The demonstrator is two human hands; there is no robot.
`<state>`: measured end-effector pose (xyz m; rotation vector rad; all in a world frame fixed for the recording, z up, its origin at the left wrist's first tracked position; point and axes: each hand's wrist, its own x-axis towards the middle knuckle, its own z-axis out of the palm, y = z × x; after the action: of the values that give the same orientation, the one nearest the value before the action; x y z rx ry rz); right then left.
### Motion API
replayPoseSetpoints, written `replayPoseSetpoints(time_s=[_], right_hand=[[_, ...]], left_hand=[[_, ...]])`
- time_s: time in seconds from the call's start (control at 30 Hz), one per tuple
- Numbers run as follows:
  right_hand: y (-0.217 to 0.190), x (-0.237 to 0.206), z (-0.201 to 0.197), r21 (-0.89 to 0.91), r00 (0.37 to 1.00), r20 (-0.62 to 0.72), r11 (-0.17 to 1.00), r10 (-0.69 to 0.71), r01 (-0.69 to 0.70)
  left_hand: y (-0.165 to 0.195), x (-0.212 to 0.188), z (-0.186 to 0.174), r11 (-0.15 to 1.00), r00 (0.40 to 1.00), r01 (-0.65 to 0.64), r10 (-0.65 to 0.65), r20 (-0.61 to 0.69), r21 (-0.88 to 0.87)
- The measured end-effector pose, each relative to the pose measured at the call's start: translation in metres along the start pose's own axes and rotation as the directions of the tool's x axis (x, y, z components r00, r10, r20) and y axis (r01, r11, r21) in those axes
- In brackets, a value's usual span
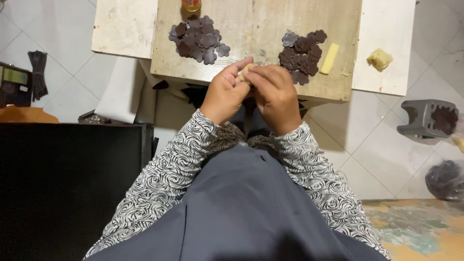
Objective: The person repeatedly picks up small dark flower-shaped pieces and rubs their edges with a small yellow block. The person places each treated piece into a pile on the table. A red bottle is briefly moved aside during the process.
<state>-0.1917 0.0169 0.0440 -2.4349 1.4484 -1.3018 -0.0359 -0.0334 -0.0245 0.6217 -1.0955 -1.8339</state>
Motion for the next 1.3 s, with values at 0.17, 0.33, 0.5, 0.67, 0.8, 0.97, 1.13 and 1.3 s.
replayPoseSetpoints(time_s=[0.17,0.33,0.5,0.67,0.8,0.97,1.13,1.3], right_hand=[[0.009,0.000,-0.005,-0.059,0.984,-0.092,0.985,0.153,-0.159],[0.005,-0.017,0.000,-0.014,0.996,-0.089,1.000,0.017,-0.019],[0.033,-0.047,0.024,0.091,0.981,-0.021,0.978,0.193,-0.190],[0.073,-0.105,0.051,0.336,0.756,0.045,0.703,0.653,-0.627],[0.082,-0.139,0.061,0.499,0.511,0.194,0.364,0.837,-0.786],[0.081,-0.140,0.063,0.515,0.602,0.166,0.452,0.781,-0.728],[0.085,-0.136,0.062,0.552,0.500,0.182,0.334,0.847,-0.765],[0.091,-0.142,0.058,0.617,0.500,0.157,0.310,0.852,-0.723]], left_hand=[[0.014,-0.003,-0.003,0.991,0.986,0.128,-0.124,-0.112,0.033],[0.009,0.004,-0.004,0.979,0.982,0.140,-0.157,-0.106,-0.150],[-0.012,0.015,-0.022,0.979,0.936,0.181,-0.201,-0.290,-0.093],[-0.012,0.023,-0.059,0.963,0.788,0.253,-0.150,-0.597,0.092],[0.005,0.049,-0.075,0.990,0.766,0.092,0.000,-0.643,0.110],[0.018,0.071,-0.070,0.778,0.719,-0.002,0.437,-0.540,0.628],[-0.018,0.061,-0.031,0.433,0.813,0.051,0.505,-0.289,0.900],[-0.063,0.074,0.002,0.222,0.917,-0.028,0.395,-0.063,0.975]])
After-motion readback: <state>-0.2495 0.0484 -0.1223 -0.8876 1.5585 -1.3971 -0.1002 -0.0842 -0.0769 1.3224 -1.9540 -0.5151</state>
